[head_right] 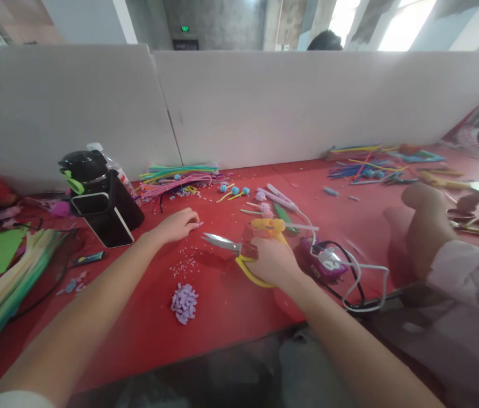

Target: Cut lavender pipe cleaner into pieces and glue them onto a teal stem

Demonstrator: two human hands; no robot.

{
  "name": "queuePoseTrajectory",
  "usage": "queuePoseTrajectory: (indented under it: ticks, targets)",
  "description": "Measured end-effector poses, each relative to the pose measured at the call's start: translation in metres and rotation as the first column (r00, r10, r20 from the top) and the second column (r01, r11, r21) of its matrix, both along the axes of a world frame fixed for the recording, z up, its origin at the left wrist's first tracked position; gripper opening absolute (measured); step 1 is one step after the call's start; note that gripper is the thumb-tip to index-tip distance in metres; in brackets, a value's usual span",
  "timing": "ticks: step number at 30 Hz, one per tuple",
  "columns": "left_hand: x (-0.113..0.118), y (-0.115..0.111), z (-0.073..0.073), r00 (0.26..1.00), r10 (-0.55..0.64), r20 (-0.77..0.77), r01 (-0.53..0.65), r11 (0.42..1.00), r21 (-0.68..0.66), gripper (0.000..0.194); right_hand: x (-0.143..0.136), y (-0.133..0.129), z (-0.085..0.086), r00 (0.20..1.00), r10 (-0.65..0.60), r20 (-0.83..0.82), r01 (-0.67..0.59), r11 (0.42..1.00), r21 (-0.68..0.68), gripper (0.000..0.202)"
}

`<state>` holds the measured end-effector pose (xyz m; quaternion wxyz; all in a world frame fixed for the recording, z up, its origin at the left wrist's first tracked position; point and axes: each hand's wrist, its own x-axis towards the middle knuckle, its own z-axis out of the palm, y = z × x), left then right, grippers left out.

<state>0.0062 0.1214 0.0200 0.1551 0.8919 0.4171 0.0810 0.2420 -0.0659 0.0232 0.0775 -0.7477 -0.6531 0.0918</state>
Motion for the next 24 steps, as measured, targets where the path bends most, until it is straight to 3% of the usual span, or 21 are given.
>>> queuePoseTrajectory:
  ticks: [3, 4, 6, 8, 10, 13, 16, 21, 24]
  targets:
    - [-0.01, -0.011, 0.001, 0.984, 0.04, 0.173, -0.038, 0.999, -0.015, 0.013, 0.0, 0.001, -0.004, 0.999, 0.027, -0.023, -0.027, 1.0, 0.003, 0.024]
    - [-0.017, -0.017, 0.001, 0.939, 0.082, 0.335, -0.063, 0.996, -0.066, 0.012, -0.001, 0.002, -0.006, 0.999, 0.031, -0.028, -0.031, 0.999, 0.011, 0.024]
    - [-0.031, -0.032, 0.001, 0.79, 0.172, 0.589, -0.056, 0.976, -0.21, 0.014, -0.002, 0.002, -0.011, 0.999, 0.028, -0.045, -0.027, 0.999, 0.029, 0.026]
    - [-0.044, -0.05, 0.0, 0.621, 0.311, 0.719, -0.074, 0.937, -0.342, 0.019, -0.004, 0.002, -0.016, 0.996, 0.03, -0.081, -0.027, 0.999, 0.038, 0.026]
    - [-0.052, -0.064, -0.001, 0.547, 0.35, 0.761, -0.049, 0.92, -0.388, 0.034, -0.006, 0.003, -0.023, 0.989, 0.049, -0.138, -0.044, 0.998, 0.04, 0.026]
    - [-0.055, -0.074, -0.004, 0.459, 0.405, 0.79, -0.021, 0.894, -0.447, 0.031, -0.012, 0.005, -0.031, 0.969, 0.079, -0.234, -0.066, 0.996, 0.066, 0.031]
    - [-0.051, -0.076, -0.007, 0.344, 0.513, 0.787, 0.03, 0.831, -0.555, 0.033, -0.017, 0.009, -0.037, 0.942, 0.086, -0.324, -0.055, 0.993, 0.104, 0.034]
    - [-0.045, -0.077, -0.012, 0.33, 0.641, 0.693, 0.091, 0.709, -0.7, 0.048, -0.018, 0.016, -0.043, 0.892, 0.12, -0.435, -0.034, 0.979, 0.2, 0.042]
    - [-0.043, -0.077, -0.018, 0.327, 0.655, 0.681, 0.106, 0.691, -0.715, 0.045, -0.018, 0.018, -0.047, 0.881, 0.138, -0.453, -0.033, 0.972, 0.233, 0.047]
